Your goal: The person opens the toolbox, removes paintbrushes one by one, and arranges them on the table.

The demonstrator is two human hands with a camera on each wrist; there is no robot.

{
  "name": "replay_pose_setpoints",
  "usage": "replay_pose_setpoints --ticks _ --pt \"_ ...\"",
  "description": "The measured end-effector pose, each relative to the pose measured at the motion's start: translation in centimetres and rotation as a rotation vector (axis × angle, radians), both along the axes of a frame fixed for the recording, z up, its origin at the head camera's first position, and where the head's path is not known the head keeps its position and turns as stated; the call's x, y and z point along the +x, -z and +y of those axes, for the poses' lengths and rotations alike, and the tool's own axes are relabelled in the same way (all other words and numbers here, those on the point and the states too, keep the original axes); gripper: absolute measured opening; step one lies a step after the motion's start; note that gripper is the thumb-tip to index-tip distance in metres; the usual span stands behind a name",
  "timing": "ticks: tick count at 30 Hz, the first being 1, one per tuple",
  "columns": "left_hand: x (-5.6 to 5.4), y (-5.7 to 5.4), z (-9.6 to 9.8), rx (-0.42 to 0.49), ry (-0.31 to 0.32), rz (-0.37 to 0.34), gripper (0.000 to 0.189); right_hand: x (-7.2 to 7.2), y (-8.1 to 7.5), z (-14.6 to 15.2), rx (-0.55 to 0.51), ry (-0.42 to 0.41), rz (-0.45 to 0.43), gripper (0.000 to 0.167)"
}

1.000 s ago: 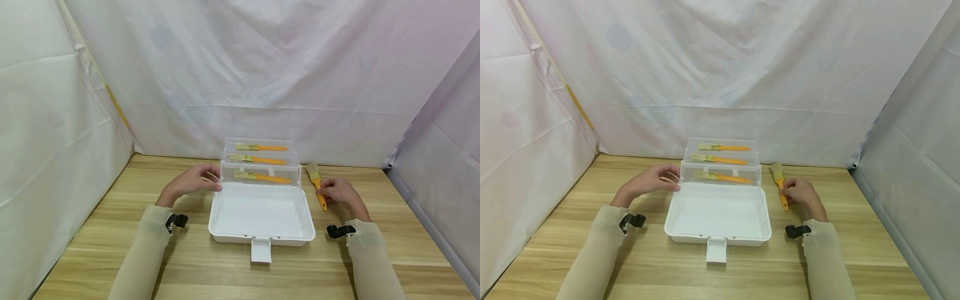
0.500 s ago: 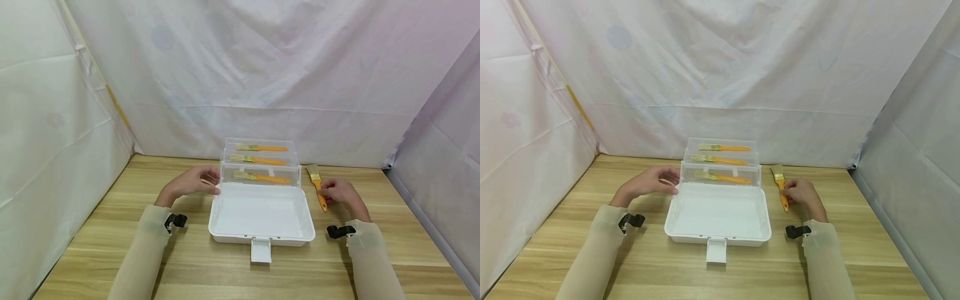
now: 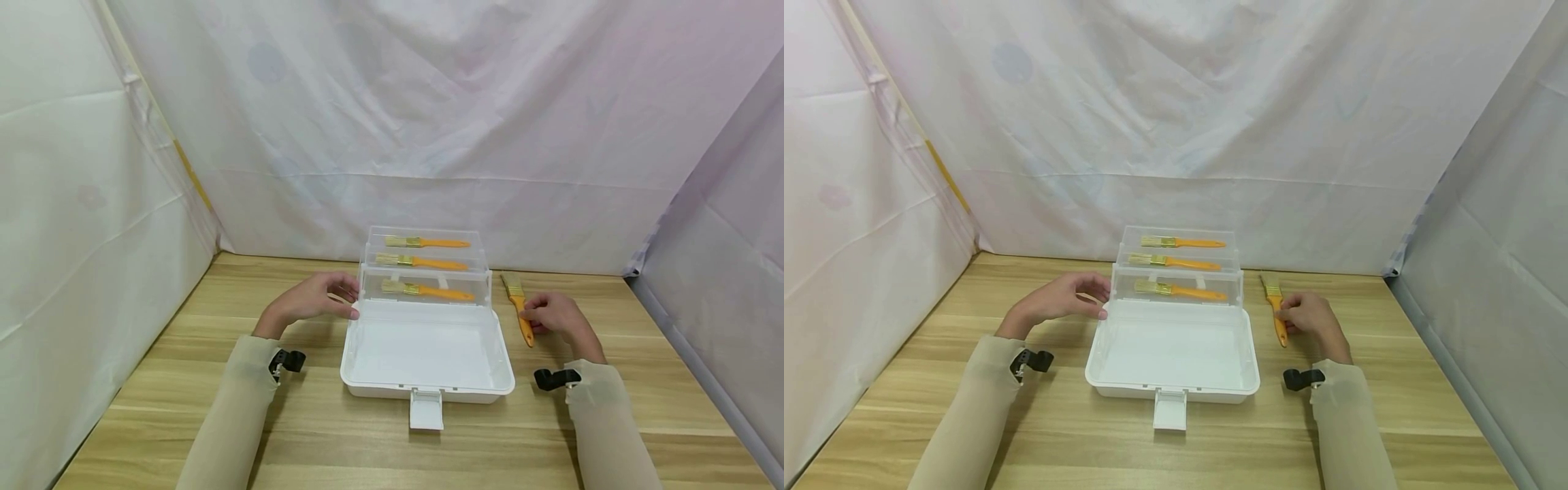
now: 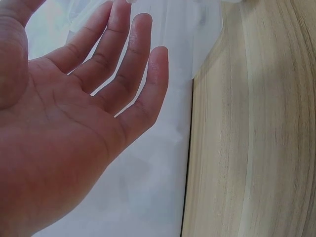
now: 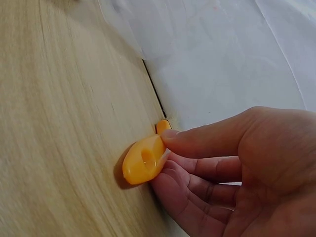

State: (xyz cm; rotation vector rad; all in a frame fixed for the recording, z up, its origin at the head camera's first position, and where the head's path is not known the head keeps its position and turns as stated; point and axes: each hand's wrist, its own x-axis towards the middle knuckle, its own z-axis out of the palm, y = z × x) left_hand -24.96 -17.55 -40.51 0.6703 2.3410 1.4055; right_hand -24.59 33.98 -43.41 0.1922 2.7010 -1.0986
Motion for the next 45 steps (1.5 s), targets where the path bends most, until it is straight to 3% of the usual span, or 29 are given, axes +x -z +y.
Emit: replay_pose_setpoints --ticks 21,28,35,45 --pt "0.0 0.0 0.2 -0.004 -0.002 -0.010 0.048 0.4 -0.5 0.8 0.021 0.010 -0.009 0.034" --pt "-0.1 0.2 0.1 -0.011 0.003 -0.002 0.048 0.6 -1.7 0.3 0.026 0.001 0.053 0.041" --pt "0.0 0.1 0.0 -0.009 0.000 -0.003 0.049 1.0 -3.6 -1.3 0.043 -0.059 0.163 0.045" --pt "-0.2 0.0 0.0 -0.008 0.004 -0.007 0.049 2.4 -6.9 -4.7 0.113 -0.153 0.340 0.032"
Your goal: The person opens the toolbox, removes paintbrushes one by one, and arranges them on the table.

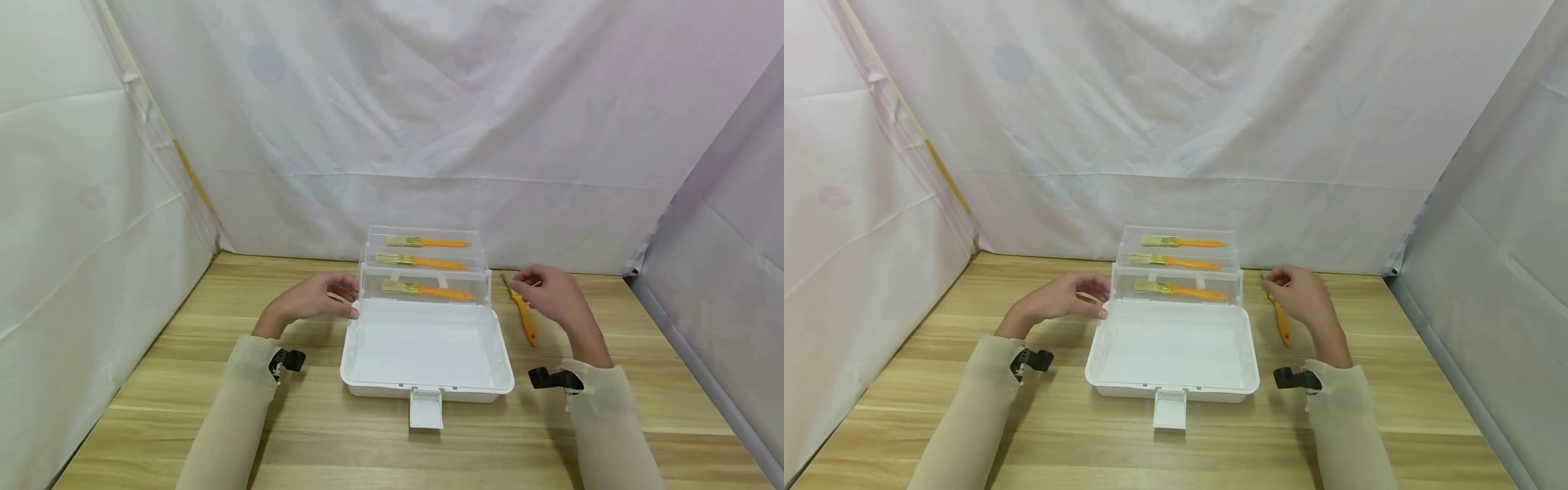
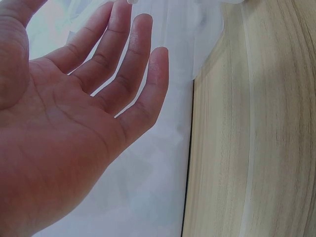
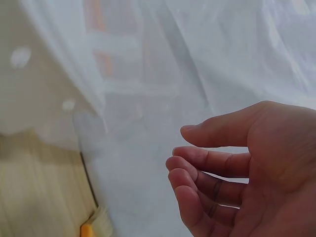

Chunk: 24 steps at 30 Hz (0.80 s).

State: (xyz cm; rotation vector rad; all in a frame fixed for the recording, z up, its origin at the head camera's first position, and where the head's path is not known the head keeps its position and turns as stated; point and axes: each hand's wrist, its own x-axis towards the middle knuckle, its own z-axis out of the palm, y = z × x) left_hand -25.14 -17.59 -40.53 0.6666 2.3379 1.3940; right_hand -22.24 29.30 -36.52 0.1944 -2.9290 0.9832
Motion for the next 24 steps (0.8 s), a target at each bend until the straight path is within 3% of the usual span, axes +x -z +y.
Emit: replay_pose_setpoints --ticks 11,24 --pt "0.0 -0.1 0.1 0.003 -0.006 -0.005 0.048 1.8 -2.0 -3.9 0.032 -0.103 0.125 0.021" --pt "0.2 -0.2 0.1 0.010 -0.014 -0.011 0.048 2.2 -1.4 -6.5 -0.037 -0.224 0.135 0.013"
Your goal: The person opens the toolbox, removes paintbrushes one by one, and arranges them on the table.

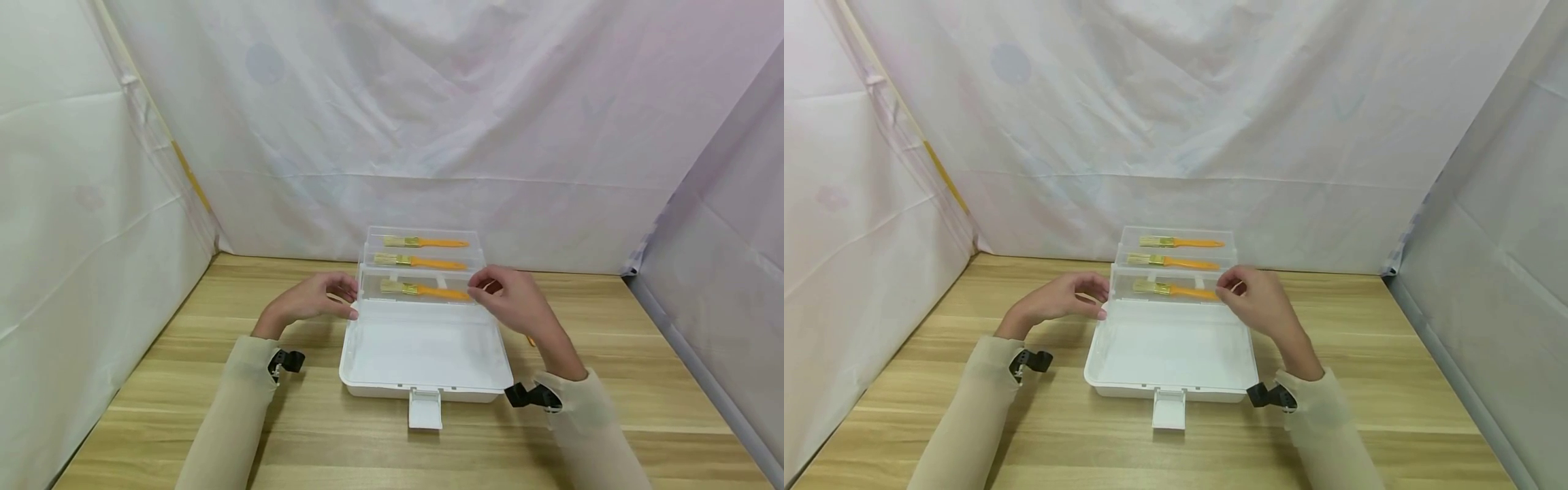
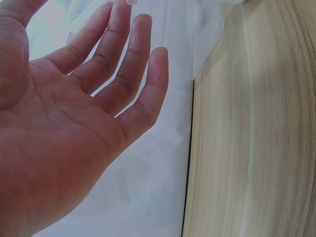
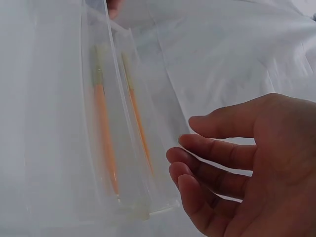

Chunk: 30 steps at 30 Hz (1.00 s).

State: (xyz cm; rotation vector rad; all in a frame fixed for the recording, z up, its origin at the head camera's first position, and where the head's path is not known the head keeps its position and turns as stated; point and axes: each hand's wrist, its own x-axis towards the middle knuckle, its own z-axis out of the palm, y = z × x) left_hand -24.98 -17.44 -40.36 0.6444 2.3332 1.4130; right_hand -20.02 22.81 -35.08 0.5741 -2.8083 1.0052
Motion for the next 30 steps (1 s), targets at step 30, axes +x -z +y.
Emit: replay_pose_setpoints --ticks 30 --pt "0.0 0.1 -0.1 0.004 0.005 0.003 0.049 -0.5 1.6 -0.5 0.103 -0.330 -0.058 0.036"
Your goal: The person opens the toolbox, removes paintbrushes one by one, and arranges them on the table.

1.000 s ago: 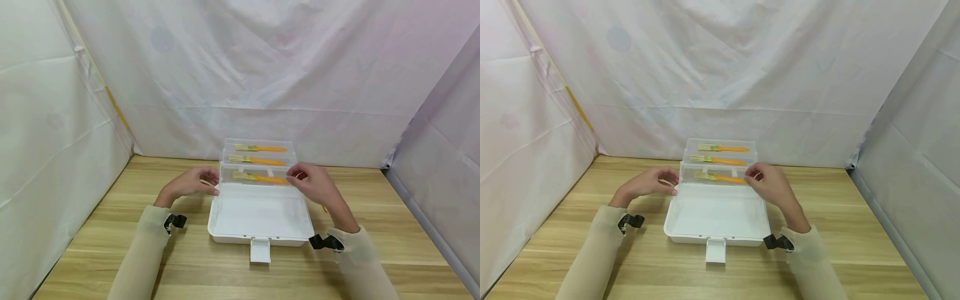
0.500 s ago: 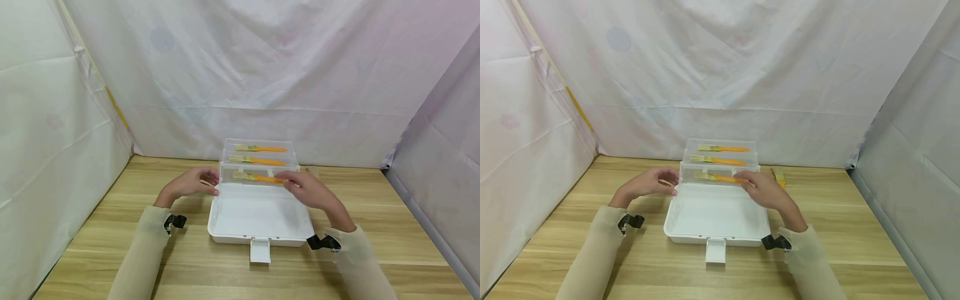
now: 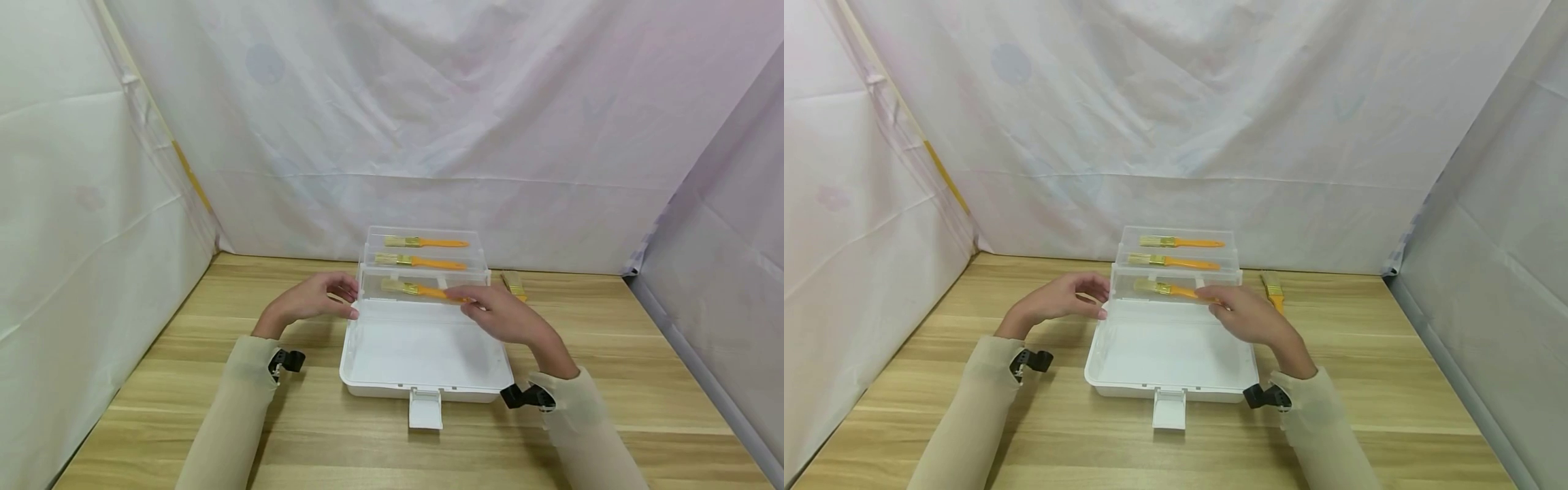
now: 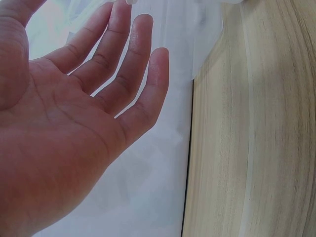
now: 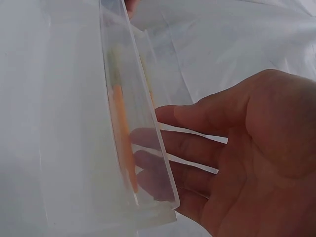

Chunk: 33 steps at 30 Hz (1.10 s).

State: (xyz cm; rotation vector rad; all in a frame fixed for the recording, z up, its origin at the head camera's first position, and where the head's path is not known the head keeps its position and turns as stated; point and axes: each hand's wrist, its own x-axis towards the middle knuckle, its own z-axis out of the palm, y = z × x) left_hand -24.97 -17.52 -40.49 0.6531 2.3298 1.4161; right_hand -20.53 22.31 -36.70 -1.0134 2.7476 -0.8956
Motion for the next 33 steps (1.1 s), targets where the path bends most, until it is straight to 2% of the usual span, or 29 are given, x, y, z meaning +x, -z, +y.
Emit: replay_pose_setpoints --ticks 9,33 --pt "-0.02 0.00 0.03 0.001 0.000 -0.003 0.048 -0.06 -0.04 -0.16 -0.011 0.013 -0.041 0.035" --pt "0.00 -0.12 0.05 -0.016 0.000 0.001 0.050 0.24 -0.20 -0.35 0.004 -0.062 -0.037 0.024"
